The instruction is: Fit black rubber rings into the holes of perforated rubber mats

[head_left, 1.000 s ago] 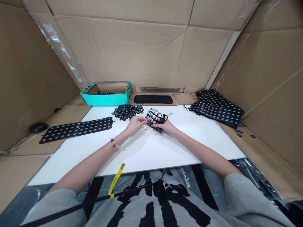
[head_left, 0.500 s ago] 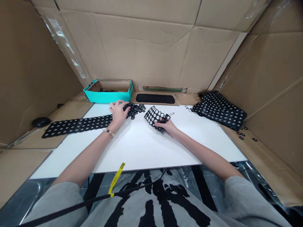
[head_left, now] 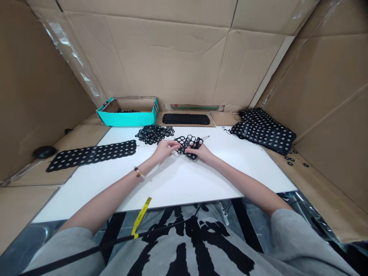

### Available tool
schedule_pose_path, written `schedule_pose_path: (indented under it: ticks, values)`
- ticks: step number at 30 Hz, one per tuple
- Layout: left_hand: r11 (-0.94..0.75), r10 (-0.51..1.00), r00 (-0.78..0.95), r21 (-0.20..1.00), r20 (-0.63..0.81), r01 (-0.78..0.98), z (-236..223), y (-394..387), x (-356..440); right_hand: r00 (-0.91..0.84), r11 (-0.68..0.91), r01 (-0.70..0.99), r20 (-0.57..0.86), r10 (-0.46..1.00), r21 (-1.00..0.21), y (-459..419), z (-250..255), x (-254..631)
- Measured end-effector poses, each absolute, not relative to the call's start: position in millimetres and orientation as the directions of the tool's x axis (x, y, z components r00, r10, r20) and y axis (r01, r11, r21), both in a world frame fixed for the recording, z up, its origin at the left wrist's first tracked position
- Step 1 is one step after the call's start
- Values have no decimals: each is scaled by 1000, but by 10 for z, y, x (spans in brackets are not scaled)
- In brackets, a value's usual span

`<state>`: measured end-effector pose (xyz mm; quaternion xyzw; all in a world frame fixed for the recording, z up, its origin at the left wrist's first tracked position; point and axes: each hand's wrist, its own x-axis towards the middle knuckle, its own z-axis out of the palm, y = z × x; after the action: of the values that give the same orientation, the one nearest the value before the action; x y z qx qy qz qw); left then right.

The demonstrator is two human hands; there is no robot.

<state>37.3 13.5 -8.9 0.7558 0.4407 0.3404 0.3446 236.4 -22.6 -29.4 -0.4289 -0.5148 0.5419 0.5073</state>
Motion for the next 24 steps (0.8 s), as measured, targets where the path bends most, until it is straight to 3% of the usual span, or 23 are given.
schedule_pose_path:
  ticks: [4, 8, 11, 14, 18, 24]
  values:
    - [-301, 949, 44, 854, 313, 424, -53, 476, 41, -76, 34, -82, 41, 996, -996, -189, -345, 2373]
    - [-279, 886, -45, 607, 462, 744, 40, 604, -272, -67, 15, -110, 22, 997, -994, -198, -375, 2367]
    - [-329, 863, 93, 413, 496, 849, 85, 519, -256, -57, 6, -155, 14, 998, -988, -201, -380, 2358]
    - [-542, 814, 406, 291, 416, 788, 86, 358, -73, 35, 11, -227, 3, 999, -974, -202, -352, 2358]
    - [-742, 668, 670, 225, 323, 631, 60, 124, 172, 140, 28, -389, -29, 990, -921, -200, -271, 2375]
    - [-884, 467, 848, 162, 250, 439, 54, -110, 319, 95, -73, -591, -159, 983, -803, -148, -225, 2435]
